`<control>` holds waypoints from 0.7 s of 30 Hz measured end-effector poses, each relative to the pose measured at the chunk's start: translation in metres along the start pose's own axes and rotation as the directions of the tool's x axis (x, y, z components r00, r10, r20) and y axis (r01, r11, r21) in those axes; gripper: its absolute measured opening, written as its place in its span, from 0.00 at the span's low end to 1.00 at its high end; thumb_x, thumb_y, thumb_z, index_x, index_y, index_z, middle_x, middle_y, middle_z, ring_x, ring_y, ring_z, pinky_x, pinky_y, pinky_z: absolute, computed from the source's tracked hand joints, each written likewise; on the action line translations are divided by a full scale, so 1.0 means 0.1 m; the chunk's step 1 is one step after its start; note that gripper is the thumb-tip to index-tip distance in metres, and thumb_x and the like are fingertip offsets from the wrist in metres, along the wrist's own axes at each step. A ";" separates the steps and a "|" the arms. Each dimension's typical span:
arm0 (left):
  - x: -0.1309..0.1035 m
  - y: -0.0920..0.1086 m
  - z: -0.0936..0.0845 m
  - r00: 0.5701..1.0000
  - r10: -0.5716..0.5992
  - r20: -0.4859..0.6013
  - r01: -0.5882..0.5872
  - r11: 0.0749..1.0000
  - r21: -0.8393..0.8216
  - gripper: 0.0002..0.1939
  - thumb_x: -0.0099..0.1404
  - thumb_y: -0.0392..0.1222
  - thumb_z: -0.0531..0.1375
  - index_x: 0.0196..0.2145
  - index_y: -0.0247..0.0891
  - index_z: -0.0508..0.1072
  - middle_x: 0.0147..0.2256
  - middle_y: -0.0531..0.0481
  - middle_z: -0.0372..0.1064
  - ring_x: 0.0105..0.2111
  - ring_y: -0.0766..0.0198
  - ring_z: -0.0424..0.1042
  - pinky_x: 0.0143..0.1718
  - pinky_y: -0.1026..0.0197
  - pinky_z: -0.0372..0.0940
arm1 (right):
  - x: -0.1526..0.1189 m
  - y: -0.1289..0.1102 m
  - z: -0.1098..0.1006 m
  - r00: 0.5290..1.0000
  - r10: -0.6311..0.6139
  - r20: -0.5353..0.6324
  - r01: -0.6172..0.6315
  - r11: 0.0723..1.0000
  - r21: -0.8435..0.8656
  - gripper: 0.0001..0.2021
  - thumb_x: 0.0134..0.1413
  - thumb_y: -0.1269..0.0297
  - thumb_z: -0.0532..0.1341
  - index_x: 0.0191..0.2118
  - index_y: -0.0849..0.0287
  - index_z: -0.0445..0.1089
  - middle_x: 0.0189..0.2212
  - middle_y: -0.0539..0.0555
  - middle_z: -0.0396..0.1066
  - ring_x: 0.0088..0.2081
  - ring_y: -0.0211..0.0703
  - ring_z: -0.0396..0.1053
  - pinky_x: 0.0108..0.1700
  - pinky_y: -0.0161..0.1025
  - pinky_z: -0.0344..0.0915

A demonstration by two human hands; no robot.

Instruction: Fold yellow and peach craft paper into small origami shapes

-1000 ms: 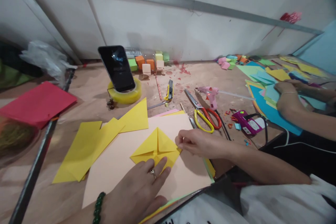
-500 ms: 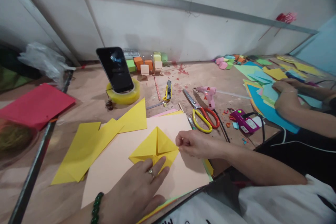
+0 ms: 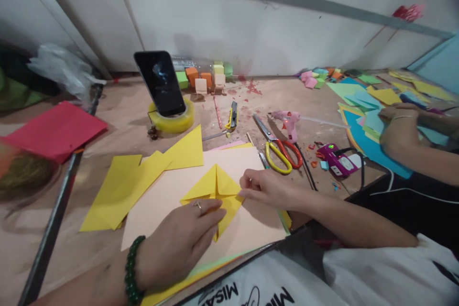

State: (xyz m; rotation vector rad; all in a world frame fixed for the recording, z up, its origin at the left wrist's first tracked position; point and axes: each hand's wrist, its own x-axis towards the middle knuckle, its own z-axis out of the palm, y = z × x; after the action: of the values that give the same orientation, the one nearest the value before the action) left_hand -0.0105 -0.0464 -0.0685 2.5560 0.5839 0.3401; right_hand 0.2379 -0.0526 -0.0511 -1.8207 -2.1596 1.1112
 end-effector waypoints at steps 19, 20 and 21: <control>-0.01 -0.01 -0.02 0.980 0.174 0.096 -0.194 0.944 0.267 0.17 0.63 0.26 0.49 0.45 0.32 0.72 0.47 0.38 0.73 0.37 0.56 0.73 0.36 0.55 0.72 | 0.00 -0.06 0.18 0.988 -0.117 -0.104 0.099 0.981 -0.170 0.07 0.58 0.65 0.62 0.30 0.60 0.69 0.30 0.50 0.67 0.30 0.36 0.64 0.32 0.33 0.56; -0.02 -0.03 -0.02 0.987 0.151 0.059 -0.160 0.961 0.224 0.17 0.63 0.26 0.48 0.44 0.33 0.72 0.47 0.39 0.73 0.39 0.56 0.73 0.38 0.56 0.72 | -0.01 -0.09 0.16 0.988 -0.117 -0.097 0.097 0.978 -0.185 0.07 0.58 0.63 0.63 0.31 0.60 0.69 0.30 0.51 0.67 0.30 0.37 0.64 0.32 0.34 0.56; -0.02 -0.04 -0.01 0.993 0.120 0.022 -0.122 0.977 0.173 0.16 0.63 0.26 0.48 0.41 0.34 0.73 0.46 0.40 0.73 0.39 0.58 0.73 0.39 0.57 0.71 | -0.02 -0.11 0.15 0.989 -0.117 -0.086 0.098 0.974 -0.202 0.09 0.56 0.59 0.65 0.31 0.60 0.70 0.31 0.51 0.67 0.31 0.38 0.64 0.33 0.34 0.56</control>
State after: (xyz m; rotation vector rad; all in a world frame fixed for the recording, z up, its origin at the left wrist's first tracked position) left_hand -0.0142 -0.0434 -0.0699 2.7675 0.4729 0.3294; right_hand 0.2215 -0.0610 -0.0544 -1.7659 -2.3522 0.7936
